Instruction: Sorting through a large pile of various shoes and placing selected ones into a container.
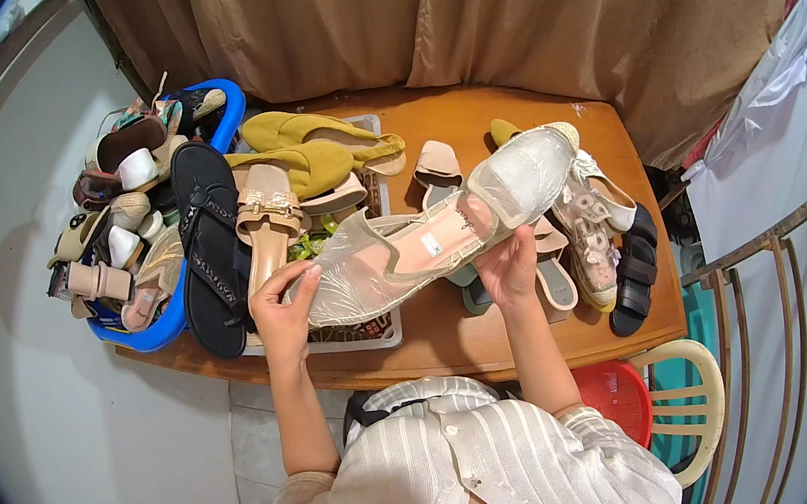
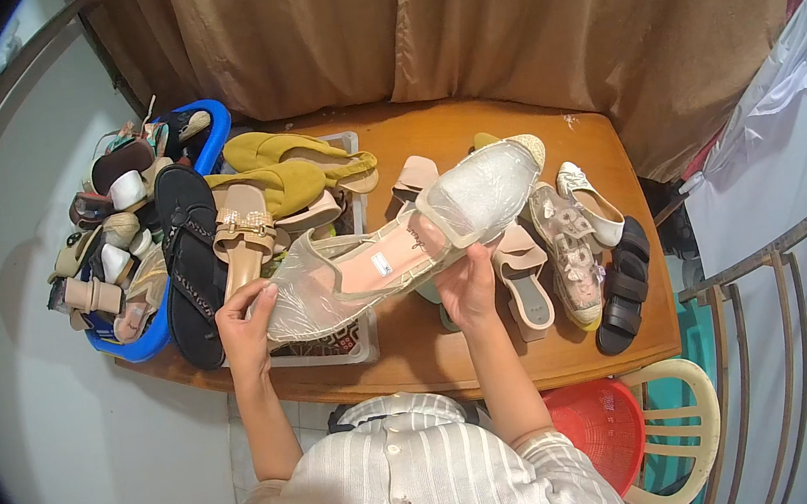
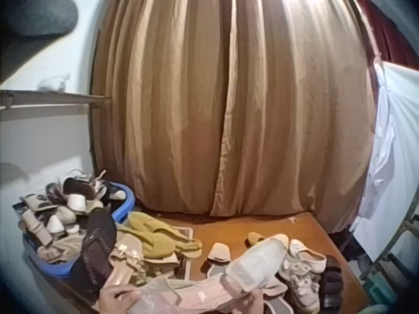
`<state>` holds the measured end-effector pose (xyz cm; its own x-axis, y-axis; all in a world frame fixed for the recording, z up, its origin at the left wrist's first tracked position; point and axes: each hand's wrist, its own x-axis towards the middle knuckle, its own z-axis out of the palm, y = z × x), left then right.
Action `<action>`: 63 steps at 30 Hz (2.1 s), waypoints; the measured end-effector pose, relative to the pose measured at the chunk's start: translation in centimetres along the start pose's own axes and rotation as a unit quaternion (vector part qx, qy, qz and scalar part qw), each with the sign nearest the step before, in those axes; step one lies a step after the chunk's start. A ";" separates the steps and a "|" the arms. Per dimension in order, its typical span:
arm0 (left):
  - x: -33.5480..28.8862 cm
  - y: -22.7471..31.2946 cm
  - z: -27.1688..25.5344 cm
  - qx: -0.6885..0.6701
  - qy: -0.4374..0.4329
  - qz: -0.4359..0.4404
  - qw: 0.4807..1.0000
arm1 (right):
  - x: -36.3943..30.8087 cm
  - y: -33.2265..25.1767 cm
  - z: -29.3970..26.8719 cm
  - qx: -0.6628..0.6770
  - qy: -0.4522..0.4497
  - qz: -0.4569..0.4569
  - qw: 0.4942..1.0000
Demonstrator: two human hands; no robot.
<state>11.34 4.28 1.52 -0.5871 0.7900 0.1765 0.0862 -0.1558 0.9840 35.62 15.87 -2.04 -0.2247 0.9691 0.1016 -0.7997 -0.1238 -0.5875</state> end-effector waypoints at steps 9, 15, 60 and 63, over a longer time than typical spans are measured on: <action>-0.4 -1.3 0.9 -0.069 -0.012 -0.056 0.996 | -0.1 0.5 -0.5 -0.006 0.019 0.001 1.000; -0.8 -1.8 0.7 -0.106 -0.010 -0.094 0.990 | -0.1 0.8 0.1 0.017 0.035 -0.002 0.999; -3.6 -2.6 5.3 -0.123 -0.005 0.020 0.992 | -1.0 2.2 1.8 -0.010 -0.016 0.032 0.999; -3.2 -1.5 5.2 0.029 -0.073 0.173 0.982 | -0.5 1.3 2.0 0.005 -0.007 0.003 1.000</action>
<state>17.29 5.08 -0.37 -0.3923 0.7731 0.4984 0.3085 -0.3999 0.8631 33.56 14.80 -1.22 -0.2361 0.9655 0.1096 -0.8038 -0.1307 -0.5804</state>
